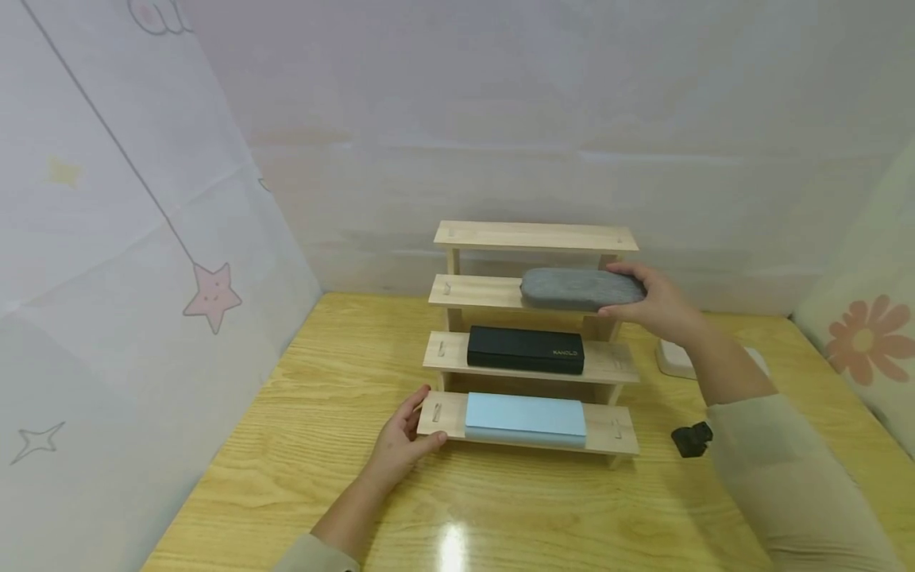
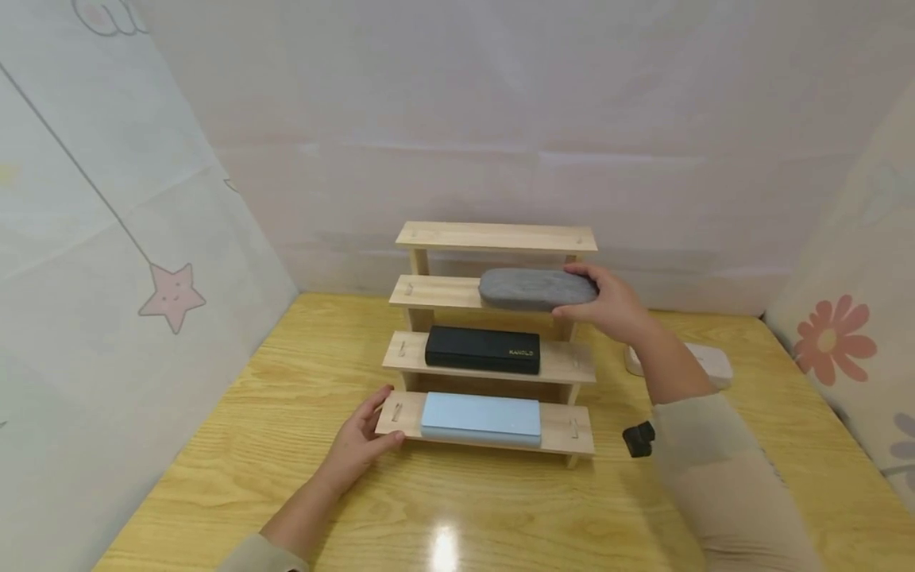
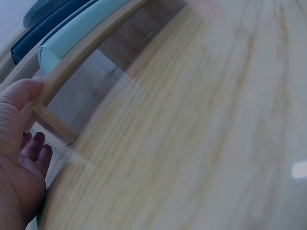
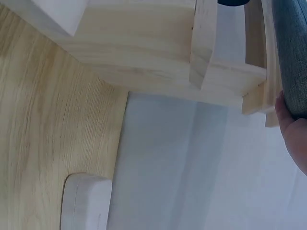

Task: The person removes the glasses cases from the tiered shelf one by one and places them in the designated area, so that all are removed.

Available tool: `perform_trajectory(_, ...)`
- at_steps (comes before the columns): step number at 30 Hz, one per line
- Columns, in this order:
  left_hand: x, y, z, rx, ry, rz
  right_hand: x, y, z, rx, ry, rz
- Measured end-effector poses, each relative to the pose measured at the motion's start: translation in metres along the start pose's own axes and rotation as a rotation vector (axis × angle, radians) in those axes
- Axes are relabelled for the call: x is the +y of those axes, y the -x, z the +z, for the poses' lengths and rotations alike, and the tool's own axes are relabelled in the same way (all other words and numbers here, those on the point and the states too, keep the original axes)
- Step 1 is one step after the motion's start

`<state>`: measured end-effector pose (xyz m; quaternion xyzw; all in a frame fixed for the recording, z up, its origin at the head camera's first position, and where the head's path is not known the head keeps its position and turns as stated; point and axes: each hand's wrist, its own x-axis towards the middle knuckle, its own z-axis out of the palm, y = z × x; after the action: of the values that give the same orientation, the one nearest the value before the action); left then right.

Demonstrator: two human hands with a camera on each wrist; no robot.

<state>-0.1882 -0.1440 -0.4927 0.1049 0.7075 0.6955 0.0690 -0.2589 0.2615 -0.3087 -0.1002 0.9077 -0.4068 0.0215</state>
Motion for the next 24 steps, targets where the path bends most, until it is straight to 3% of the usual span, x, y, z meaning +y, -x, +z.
perform_trajectory(15, 0.003, 0.000, -0.001, -0.003, -0.018, -0.014, 0.014, 0.024, -0.026, 0.055, 0.015, 0.101)
perform_trajectory(24, 0.002, 0.000, 0.000, -0.008, -0.006, -0.009, 0.028, 0.041, -0.039, 0.090, 0.012, 0.099)
